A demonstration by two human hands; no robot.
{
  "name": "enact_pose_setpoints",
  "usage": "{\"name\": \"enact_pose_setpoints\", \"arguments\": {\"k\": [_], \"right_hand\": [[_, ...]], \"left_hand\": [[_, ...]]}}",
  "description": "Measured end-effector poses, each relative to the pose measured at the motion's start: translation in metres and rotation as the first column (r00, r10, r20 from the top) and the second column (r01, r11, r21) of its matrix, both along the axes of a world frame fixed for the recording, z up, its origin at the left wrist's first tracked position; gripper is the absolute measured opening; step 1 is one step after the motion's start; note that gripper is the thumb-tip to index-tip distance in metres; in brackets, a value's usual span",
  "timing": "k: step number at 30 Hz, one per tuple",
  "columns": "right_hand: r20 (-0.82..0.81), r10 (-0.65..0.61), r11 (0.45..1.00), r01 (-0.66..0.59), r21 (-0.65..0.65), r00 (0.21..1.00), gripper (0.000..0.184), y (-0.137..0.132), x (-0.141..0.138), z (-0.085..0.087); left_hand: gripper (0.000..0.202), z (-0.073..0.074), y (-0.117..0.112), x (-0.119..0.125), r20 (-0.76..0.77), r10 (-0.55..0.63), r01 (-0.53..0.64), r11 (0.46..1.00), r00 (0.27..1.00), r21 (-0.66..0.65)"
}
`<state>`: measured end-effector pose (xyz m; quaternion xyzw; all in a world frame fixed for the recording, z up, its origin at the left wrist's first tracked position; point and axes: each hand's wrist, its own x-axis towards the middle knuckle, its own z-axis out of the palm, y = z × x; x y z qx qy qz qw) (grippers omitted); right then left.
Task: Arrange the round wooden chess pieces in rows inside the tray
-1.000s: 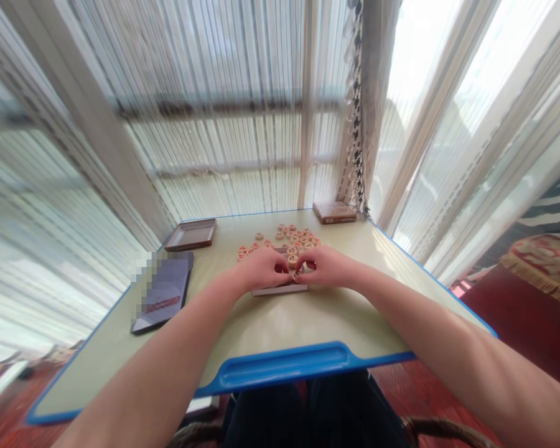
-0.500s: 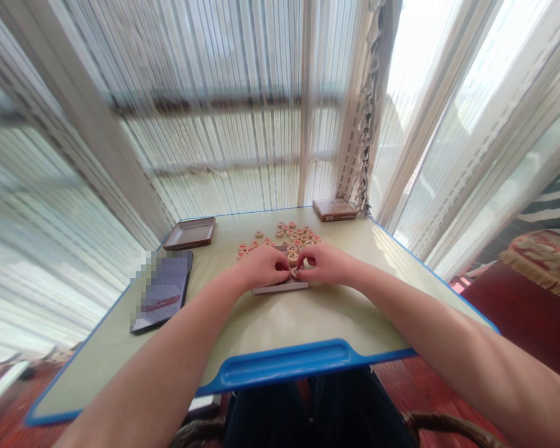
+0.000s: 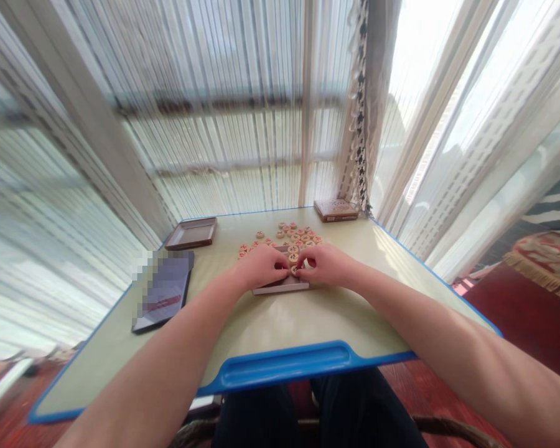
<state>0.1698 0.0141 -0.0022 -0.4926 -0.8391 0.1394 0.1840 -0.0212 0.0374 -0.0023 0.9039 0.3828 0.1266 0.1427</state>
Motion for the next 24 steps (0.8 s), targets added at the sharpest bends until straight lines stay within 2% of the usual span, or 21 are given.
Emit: {"name": "enact_pose_setpoints", "arguments": {"k": [17, 21, 24], "right_hand": [[-0.002, -0.005, 1.000, 0.005, 0.006, 1.000, 0.022, 0.002, 0.003, 0.001], [-0.002, -0.101, 0.989, 0.100, 0.109, 0.995, 0.025, 0.006, 0.009, 0.003], [-0.034, -0.193, 0.963, 0.196, 0.187, 0.981, 0.029, 0.013, 0.018, 0.004]], "left_hand": [[0.023, 0.001, -0.001, 0.000, 0.020, 0.024, -0.024, 1.000, 1.000, -0.008], [0.020, 0.001, 0.001, -0.002, 0.010, 0.043, -0.043, 0.998, 0.999, 0.044], [0.021, 0.000, 0.006, -0.006, 0.017, 0.114, -0.115, 0.979, 0.993, 0.166]]}}
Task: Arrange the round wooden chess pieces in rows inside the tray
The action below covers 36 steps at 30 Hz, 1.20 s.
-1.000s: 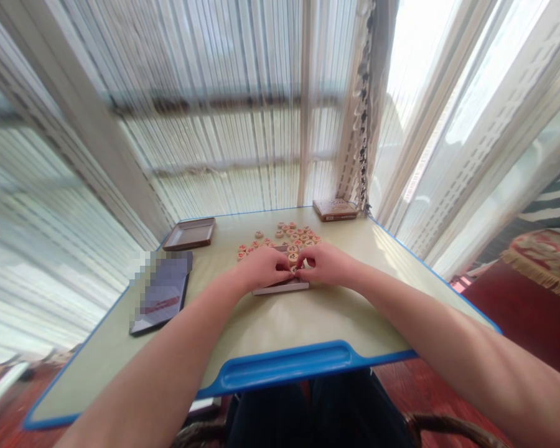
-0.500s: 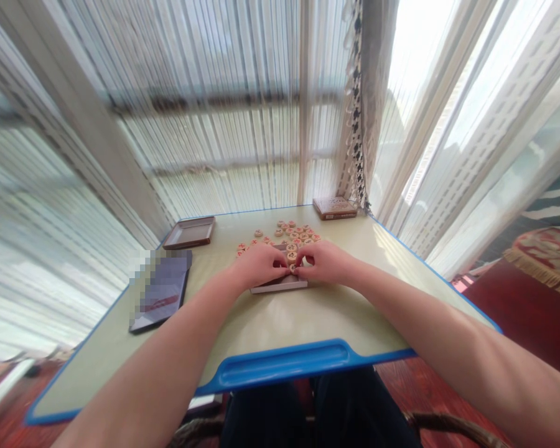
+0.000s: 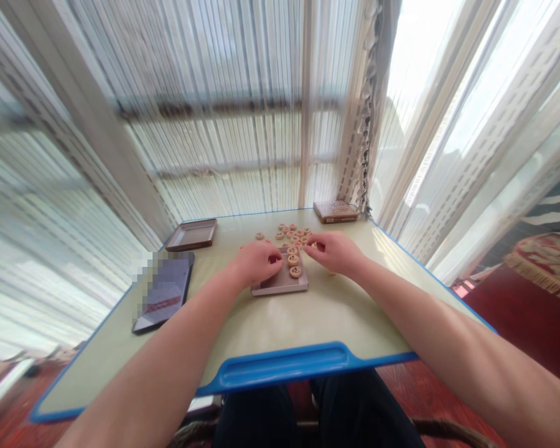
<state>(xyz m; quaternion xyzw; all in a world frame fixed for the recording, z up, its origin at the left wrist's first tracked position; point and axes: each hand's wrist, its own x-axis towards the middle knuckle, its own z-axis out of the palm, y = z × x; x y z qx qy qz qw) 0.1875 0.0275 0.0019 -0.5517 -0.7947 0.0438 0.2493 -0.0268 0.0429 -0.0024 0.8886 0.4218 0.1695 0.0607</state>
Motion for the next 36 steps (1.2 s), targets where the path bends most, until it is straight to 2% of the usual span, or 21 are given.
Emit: {"name": "enact_pose_setpoints", "arguments": {"k": [3, 5, 11, 15, 20, 25, 31, 33, 36], "right_hand": [[0.020, -0.099, 0.995, 0.099, 0.022, 0.995, 0.027, 0.009, 0.009, -0.002], [0.056, -0.141, 0.990, 0.140, 0.012, 0.988, 0.026, 0.015, 0.014, -0.005], [0.110, -0.052, 0.999, 0.051, 0.010, 0.993, 0.024, 0.020, 0.017, -0.014], [0.124, 0.011, 1.000, -0.009, -0.018, 0.992, 0.020, 0.020, 0.015, -0.014], [0.141, 0.008, 0.999, -0.001, -0.048, 0.990, 0.017, 0.020, 0.015, -0.013], [0.183, 0.029, 0.999, -0.025, -0.022, 0.983, 0.028, 0.022, 0.015, -0.015], [0.214, 0.033, 0.999, -0.026, -0.037, 0.976, 0.022, 0.021, 0.015, -0.014], [0.206, 0.042, 0.999, -0.035, -0.038, 0.978, 0.021, 0.021, 0.015, -0.013], [0.184, 0.065, 0.997, -0.057, -0.047, 0.981, 0.022, 0.022, 0.016, -0.014]], "left_hand": [[0.024, -0.003, 0.006, -0.006, 0.008, 0.102, -0.102, 0.986, 0.995, 0.136], [0.026, -0.005, 0.010, -0.010, 0.016, 0.132, -0.133, 0.979, 0.991, 0.154], [0.027, -0.009, 0.013, -0.014, 0.020, 0.134, -0.134, 0.989, 0.991, 0.059], [0.027, -0.009, 0.014, -0.013, 0.022, 0.122, -0.123, 0.991, 0.992, 0.052], [0.022, -0.009, 0.013, -0.011, 0.010, 0.117, -0.118, 0.993, 0.993, 0.026], [0.015, -0.009, 0.014, -0.010, 0.019, 0.042, -0.041, 0.999, 0.999, -0.012], [0.017, -0.009, 0.012, -0.009, 0.038, 0.014, -0.012, 0.999, 0.999, -0.053], [0.019, -0.009, 0.011, -0.008, 0.066, 0.054, -0.052, 0.998, 0.996, -0.029], [0.028, -0.007, 0.012, -0.007, 0.153, 0.173, -0.187, 0.979, 0.973, 0.084]]}}
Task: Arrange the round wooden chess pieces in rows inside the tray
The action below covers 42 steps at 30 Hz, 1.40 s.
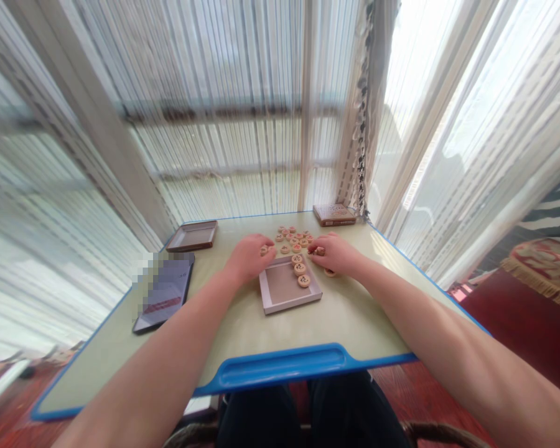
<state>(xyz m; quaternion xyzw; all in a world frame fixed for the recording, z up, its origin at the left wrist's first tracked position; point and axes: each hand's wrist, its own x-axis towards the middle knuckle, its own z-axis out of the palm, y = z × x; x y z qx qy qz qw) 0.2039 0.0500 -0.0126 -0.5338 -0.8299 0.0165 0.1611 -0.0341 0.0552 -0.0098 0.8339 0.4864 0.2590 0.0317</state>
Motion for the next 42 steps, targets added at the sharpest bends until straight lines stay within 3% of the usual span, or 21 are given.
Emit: {"name": "enact_pose_setpoints", "arguments": {"k": [3, 7, 13, 20, 29, 33, 35, 39, 40, 42], "right_hand": [[-0.026, 0.010, 1.000, -0.010, -0.007, 1.000, 0.027, 0.002, 0.000, -0.003], [-0.030, 0.014, 1.000, -0.014, -0.016, 0.999, 0.033, 0.003, 0.000, -0.004], [-0.039, 0.098, 0.995, -0.097, 0.016, 0.994, 0.036, 0.001, 0.001, -0.003], [-0.025, 0.090, 0.996, -0.090, -0.015, 0.996, 0.030, -0.001, -0.002, 0.000], [-0.025, 0.099, 0.994, -0.100, -0.044, 0.995, 0.036, -0.005, 0.002, 0.004], [-0.067, 0.053, 0.999, -0.052, 0.018, 0.996, 0.034, -0.002, 0.003, 0.001], [-0.151, 0.012, 0.999, -0.004, 0.053, 0.988, 0.041, 0.004, 0.003, -0.004], [-0.292, -0.072, 0.997, 0.066, -0.027, 0.954, 0.067, 0.018, -0.002, -0.013], [-0.285, -0.079, 0.995, 0.059, -0.081, 0.955, 0.071, 0.020, -0.003, -0.015], [-0.257, -0.043, 0.988, 0.003, -0.152, 0.965, 0.072, 0.024, -0.005, -0.016]], "left_hand": [[0.031, 0.002, 0.001, 0.000, 0.032, 0.061, -0.063, 0.996, 0.998, 0.057], [0.025, 0.001, -0.002, 0.000, -0.013, -0.014, 0.014, 1.000, 1.000, 0.004], [0.029, -0.001, -0.005, 0.001, -0.123, -0.081, 0.085, 0.996, 0.989, 0.028], [0.036, 0.001, -0.004, 0.001, -0.151, -0.093, 0.076, 0.990, 0.984, -0.117], [0.032, 0.000, -0.003, -0.002, -0.110, -0.055, 0.045, 0.995, 0.992, -0.087], [0.032, 0.001, 0.001, -0.003, -0.056, 0.062, -0.062, 0.998, 0.997, 0.009], [0.036, -0.002, 0.006, -0.004, -0.006, 0.122, -0.122, 0.992, 0.992, 0.016], [0.044, -0.013, 0.019, -0.004, 0.218, 0.185, -0.149, 0.974, 0.958, -0.171], [0.043, -0.015, 0.022, -0.004, 0.318, 0.213, -0.133, 0.957, 0.924, -0.256], [0.041, -0.017, 0.026, -0.002, 0.383, 0.259, -0.145, 0.943, 0.887, -0.300]]}}
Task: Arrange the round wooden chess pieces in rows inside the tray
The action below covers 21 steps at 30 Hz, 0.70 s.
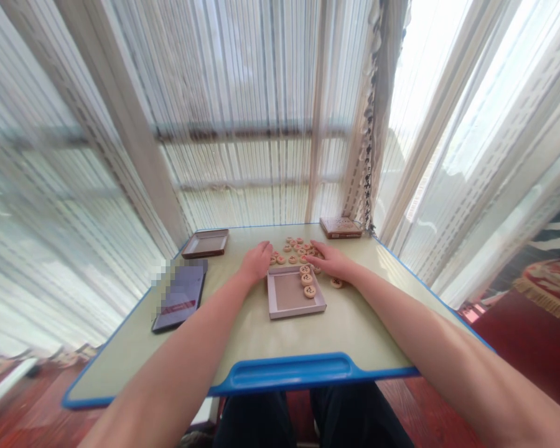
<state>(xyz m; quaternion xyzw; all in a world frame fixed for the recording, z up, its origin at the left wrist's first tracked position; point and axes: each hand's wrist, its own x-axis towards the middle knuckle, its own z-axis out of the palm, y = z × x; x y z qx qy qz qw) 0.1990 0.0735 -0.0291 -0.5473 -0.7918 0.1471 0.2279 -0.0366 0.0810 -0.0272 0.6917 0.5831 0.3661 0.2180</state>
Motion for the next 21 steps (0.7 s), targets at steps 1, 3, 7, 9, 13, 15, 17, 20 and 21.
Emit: {"name": "enact_pose_setpoints", "arguments": {"k": [1, 3, 7, 9, 13, 15, 17, 20, 21], "right_hand": [[0.012, 0.037, 0.999, -0.037, -0.014, 0.999, 0.070, 0.000, 0.000, 0.000], [0.015, 0.086, 0.996, -0.086, 0.006, 0.996, 0.065, -0.001, 0.000, 0.000], [-0.016, 0.057, 0.995, -0.055, 0.088, 0.998, 0.058, -0.005, 0.000, 0.001], [0.005, 0.040, 0.996, -0.040, 0.076, 0.999, 0.057, -0.005, 0.000, 0.001], [0.036, 0.089, 0.994, -0.091, 0.061, 0.995, 0.047, -0.006, 0.001, 0.002], [0.024, 0.120, 0.988, -0.121, 0.092, 0.993, 0.038, -0.008, 0.003, 0.003], [0.021, 0.149, 0.982, -0.151, 0.113, 0.989, 0.031, -0.011, 0.005, 0.004], [0.016, 0.133, 0.979, -0.134, 0.156, 0.991, 0.027, -0.014, 0.006, 0.006], [0.010, 0.115, 0.978, -0.115, 0.173, 0.993, 0.027, -0.014, 0.006, 0.006]], "left_hand": [[0.040, 0.000, 0.001, 0.000, 0.025, 0.015, -0.015, 1.000, 1.000, -0.007], [0.039, 0.001, 0.003, 0.000, 0.105, 0.021, -0.020, 1.000, 0.994, -0.016], [0.036, 0.001, 0.009, -0.007, 0.394, 0.018, -0.019, 1.000, 0.919, -0.002], [0.035, -0.001, 0.013, -0.014, 0.396, 0.071, -0.086, 0.996, 0.915, 0.019], [0.035, -0.007, 0.017, -0.024, 0.273, 0.101, -0.098, 0.995, 0.957, -0.026], [0.034, -0.008, 0.016, -0.024, 0.218, 0.050, -0.043, 0.998, 0.975, -0.038], [0.036, -0.007, 0.014, -0.021, 0.127, -0.018, 0.021, 1.000, 0.992, -0.020], [0.042, -0.007, 0.010, -0.016, -0.030, -0.102, 0.102, 0.995, 0.994, 0.003], [0.044, -0.006, 0.009, -0.015, -0.063, -0.118, 0.118, 0.993, 0.991, -0.003]]}}
